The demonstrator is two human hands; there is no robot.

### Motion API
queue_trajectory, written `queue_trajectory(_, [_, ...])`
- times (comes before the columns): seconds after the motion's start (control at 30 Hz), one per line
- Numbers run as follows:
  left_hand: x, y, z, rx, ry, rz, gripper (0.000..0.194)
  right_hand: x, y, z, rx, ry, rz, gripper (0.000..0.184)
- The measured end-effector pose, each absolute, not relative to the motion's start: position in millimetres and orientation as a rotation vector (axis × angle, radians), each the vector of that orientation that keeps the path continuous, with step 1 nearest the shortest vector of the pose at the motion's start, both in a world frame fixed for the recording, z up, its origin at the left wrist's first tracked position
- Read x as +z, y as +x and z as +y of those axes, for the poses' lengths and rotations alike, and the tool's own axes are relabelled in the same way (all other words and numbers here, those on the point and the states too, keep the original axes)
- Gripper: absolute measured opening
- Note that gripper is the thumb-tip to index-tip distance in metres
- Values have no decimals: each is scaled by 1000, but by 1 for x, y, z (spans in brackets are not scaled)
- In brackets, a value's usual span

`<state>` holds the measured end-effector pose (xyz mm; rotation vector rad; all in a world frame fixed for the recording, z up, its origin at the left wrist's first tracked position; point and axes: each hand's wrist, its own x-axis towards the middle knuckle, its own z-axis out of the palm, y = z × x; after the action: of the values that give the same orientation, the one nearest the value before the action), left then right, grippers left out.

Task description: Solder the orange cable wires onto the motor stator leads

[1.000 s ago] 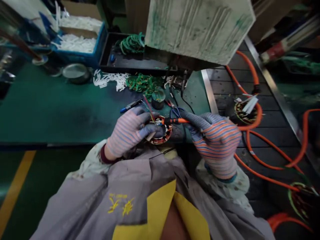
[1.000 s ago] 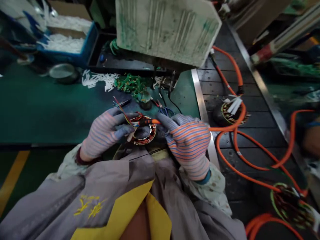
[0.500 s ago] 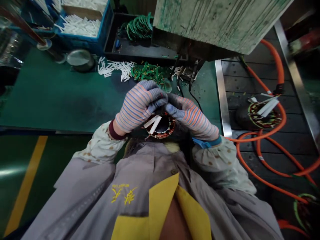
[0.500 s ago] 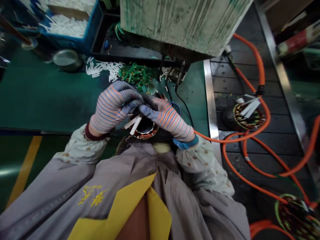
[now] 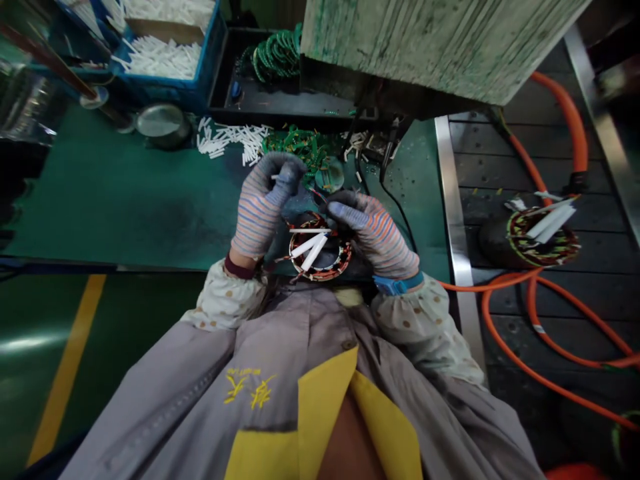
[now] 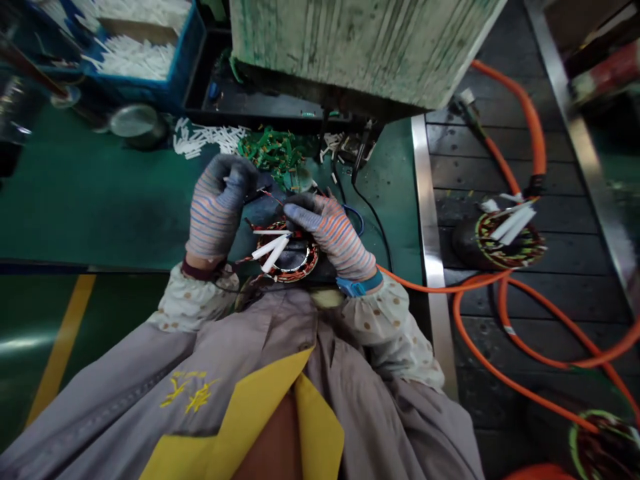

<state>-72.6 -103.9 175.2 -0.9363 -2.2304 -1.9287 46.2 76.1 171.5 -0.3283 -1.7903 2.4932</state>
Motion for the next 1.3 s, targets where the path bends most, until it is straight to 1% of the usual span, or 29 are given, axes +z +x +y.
queue_trajectory(0.17, [172,-50,-100,-2100,-940,-2267,43,160,51,75,2364,-445,-1819,54])
queue_trajectory(0.3, [174,-47,-101,-2137,-866,-2296,50,162,53,72,2335,-454,-1813,53])
queue_trajectory(0.47, [180,-48,-102,-1980,-812,-2439,52,165,51,72,2300,-457,-1826,49])
queue_trajectory(0.6, [186,-48,-102,-1926,-864,-2496,54,162,48,71,2288,-461,-1848,51])
queue_trajectory(0.9, [190,-53,-101,-2069,-893,-2435,46,161,48,65,2279,-473,-1788,48])
queue_trajectory(1.07, [192,-66,-103,-2101,-961,-2514,41,159,41,63,2284,-411,-1767,52])
queue_trajectory(1.2, [197,-75,-106,-1967,-1020,-2589,31,155,38,65,2283,-409,-1726,55])
queue_trajectory(1.3, [212,-77,-107,-1713,-1128,-2690,26,153,41,70,2333,-371,-1710,58])
